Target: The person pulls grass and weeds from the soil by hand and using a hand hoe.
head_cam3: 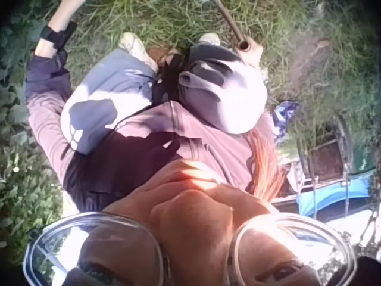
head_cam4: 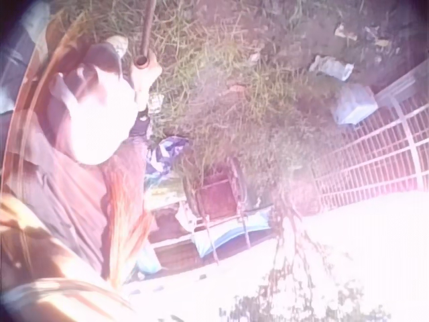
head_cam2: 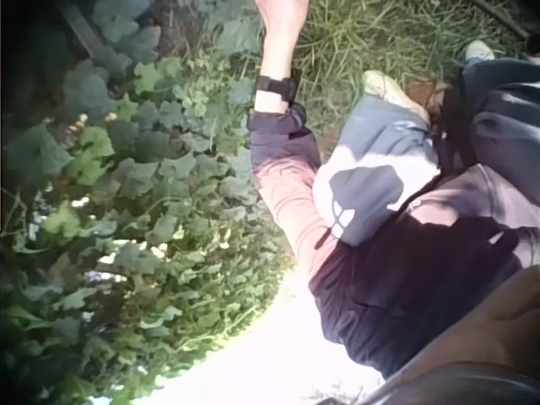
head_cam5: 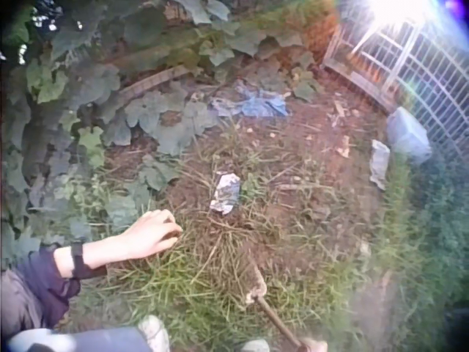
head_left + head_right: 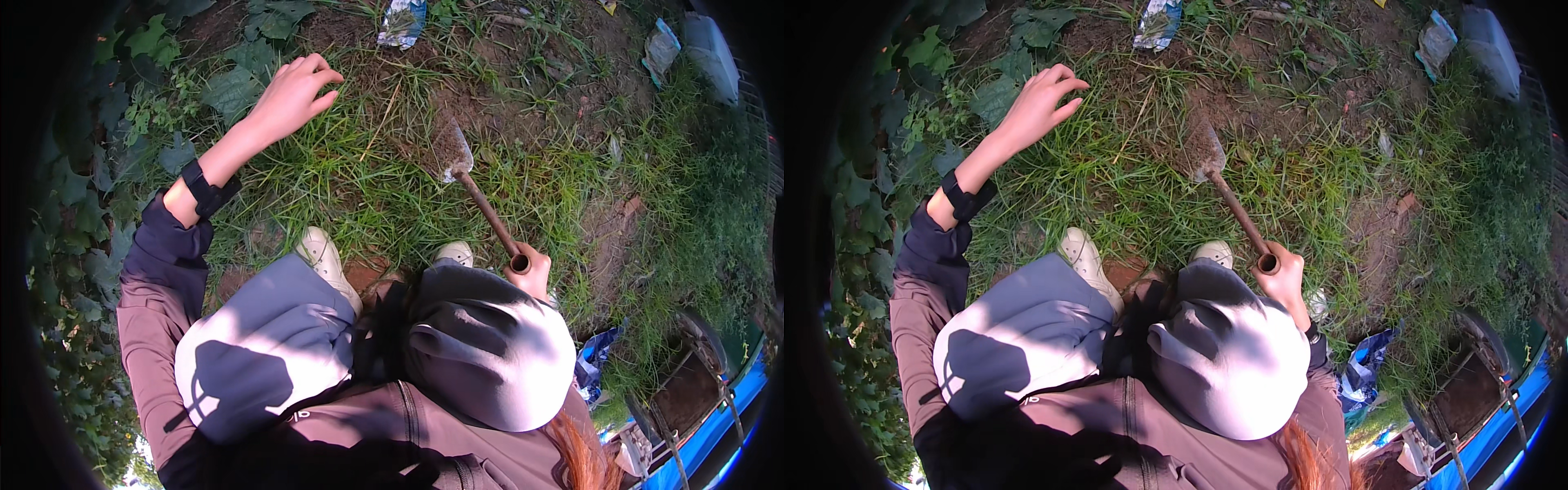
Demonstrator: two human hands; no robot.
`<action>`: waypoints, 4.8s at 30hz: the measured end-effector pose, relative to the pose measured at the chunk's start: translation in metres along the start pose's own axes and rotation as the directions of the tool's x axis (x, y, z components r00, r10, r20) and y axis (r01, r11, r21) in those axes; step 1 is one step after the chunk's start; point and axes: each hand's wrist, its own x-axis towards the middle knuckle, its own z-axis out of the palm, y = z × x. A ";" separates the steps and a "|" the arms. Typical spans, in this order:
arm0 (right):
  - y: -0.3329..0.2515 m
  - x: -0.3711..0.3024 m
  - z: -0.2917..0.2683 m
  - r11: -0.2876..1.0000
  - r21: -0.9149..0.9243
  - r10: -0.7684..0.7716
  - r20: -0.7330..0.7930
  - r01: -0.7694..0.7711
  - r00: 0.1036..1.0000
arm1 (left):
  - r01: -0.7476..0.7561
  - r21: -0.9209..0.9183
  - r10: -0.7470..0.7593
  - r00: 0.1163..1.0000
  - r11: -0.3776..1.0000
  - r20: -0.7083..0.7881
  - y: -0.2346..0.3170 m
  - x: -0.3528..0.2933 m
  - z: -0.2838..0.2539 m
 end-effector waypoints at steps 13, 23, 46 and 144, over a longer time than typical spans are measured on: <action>0.014 0.040 0.049 1.000 0.015 0.004 -0.093 -0.003 0.996 | -0.039 -0.006 0.039 0.999 0.999 0.026 0.005 0.013 0.006; 0.013 0.042 0.048 0.997 0.006 0.075 -0.066 -0.075 0.995 | 0.000 -0.040 0.001 0.999 0.999 0.046 0.000 0.001 0.006; 0.009 0.074 0.070 0.993 0.098 -0.052 -0.156 0.068 0.986 | -0.381 0.112 0.383 0.924 0.918 0.006 0.018 0.078 0.027; -0.009 0.142 0.032 0.959 0.149 0.273 -0.281 -0.239 0.920 | -0.425 0.268 0.432 0.901 0.865 0.035 0.025 0.175 0.048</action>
